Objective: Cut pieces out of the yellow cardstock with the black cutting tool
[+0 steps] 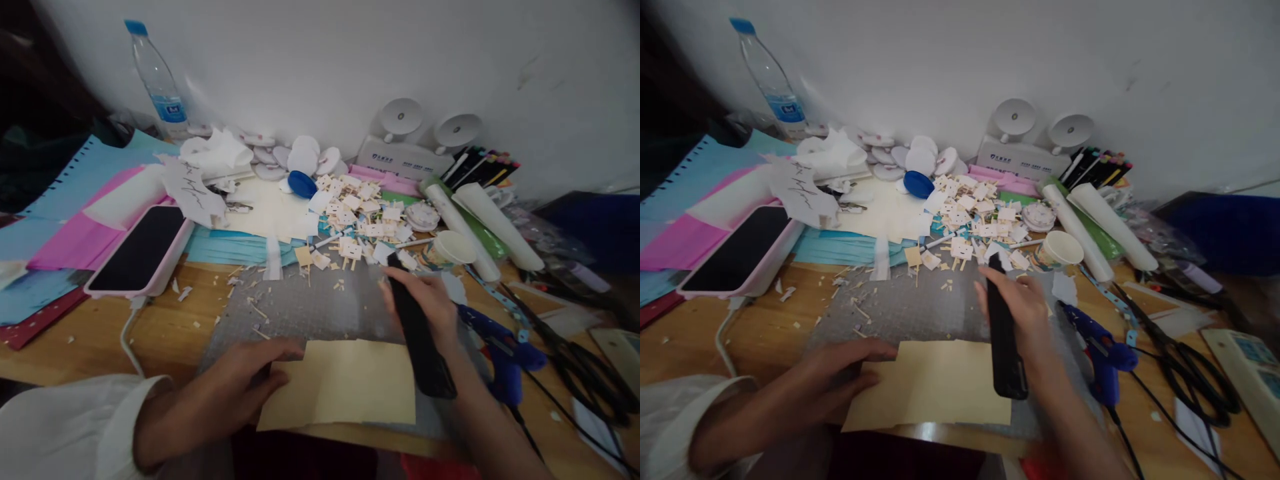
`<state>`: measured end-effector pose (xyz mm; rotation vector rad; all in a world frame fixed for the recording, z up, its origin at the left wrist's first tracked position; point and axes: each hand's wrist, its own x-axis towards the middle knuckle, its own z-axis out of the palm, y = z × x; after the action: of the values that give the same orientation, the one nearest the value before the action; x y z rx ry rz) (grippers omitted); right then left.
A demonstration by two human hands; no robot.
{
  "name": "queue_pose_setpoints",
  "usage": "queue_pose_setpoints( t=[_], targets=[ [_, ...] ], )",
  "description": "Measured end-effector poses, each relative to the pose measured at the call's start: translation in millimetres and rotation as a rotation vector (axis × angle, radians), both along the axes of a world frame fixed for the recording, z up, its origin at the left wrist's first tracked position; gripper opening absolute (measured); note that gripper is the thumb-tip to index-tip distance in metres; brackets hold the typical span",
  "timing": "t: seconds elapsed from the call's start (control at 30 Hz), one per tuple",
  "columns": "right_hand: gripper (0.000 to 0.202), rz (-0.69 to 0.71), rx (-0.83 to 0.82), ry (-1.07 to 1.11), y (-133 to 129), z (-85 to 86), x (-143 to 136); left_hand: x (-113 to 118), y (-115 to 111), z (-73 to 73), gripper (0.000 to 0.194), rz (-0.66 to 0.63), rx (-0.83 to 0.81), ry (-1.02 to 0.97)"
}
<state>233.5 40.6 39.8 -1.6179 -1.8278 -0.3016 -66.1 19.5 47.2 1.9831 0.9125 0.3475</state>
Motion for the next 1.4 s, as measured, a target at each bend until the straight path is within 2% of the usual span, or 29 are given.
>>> queue_pose_setpoints(
  t=[0.1,0.23,0.33,0.4,0.47,0.53,0.7,0.8,0.93,1.03,1.23,1.3,1.4],
  targets=[
    [0.025,-0.094,0.106,-0.156,2,24.0,12,-1,2,-6.1,0.03,0.006,0.045,-0.021],
    [0.026,-0.172,0.243,-0.131,5,67.3,24,1,6,-11.5,0.031,0.003,0.069,-0.031],
    [0.031,-0.144,0.211,-0.093,9,92.1,31,0,8,-12.6,0.029,0.018,0.083,-0.033],
    [0.033,-0.115,0.181,-0.061,12,97.9,29,-2,9,-11.3,0.029,0.027,0.081,-0.032],
    [0.032,-0.122,0.195,-0.03,14,93.9,20,-4,10,-8.4,0.028,0.043,0.076,-0.028],
    [0.024,-0.117,0.195,0.031,14,82.7,7,-4,11,-4.9,0.028,0.051,0.069,-0.03],
    [0.018,0.142,-0.202,0.343,-3,43.4,-22,4,11,0.0,0.029,0.065,0.037,-0.057],
    [0.017,0.234,-0.357,0.34,-18,19.4,-31,13,11,-2.2,0.028,0.059,0.027,-0.071],
    [0.019,0.323,-0.419,0.271,-27,-7.1,-36,23,13,-8.9,0.025,0.038,0.074,-0.05],
    [0.02,0.349,-0.456,0.271,-27,-17.8,-35,26,17,-11.7,0.024,-0.007,0.222,-0.034],
    [0.022,0.35,-0.459,0.269,-25,-24.6,-34,26,7,-5.4,0.023,-0.185,0.82,0.035],
    [0.022,0.349,-0.47,0.238,-25,-25.7,-35,30,-2,-5.8,0.024,-0.286,0.877,0.046],
    [0.024,0.361,-0.482,0.203,-26,-26.2,-36,38,-16,-12.7,0.035,-0.401,0.832,0.11]
  ],
)
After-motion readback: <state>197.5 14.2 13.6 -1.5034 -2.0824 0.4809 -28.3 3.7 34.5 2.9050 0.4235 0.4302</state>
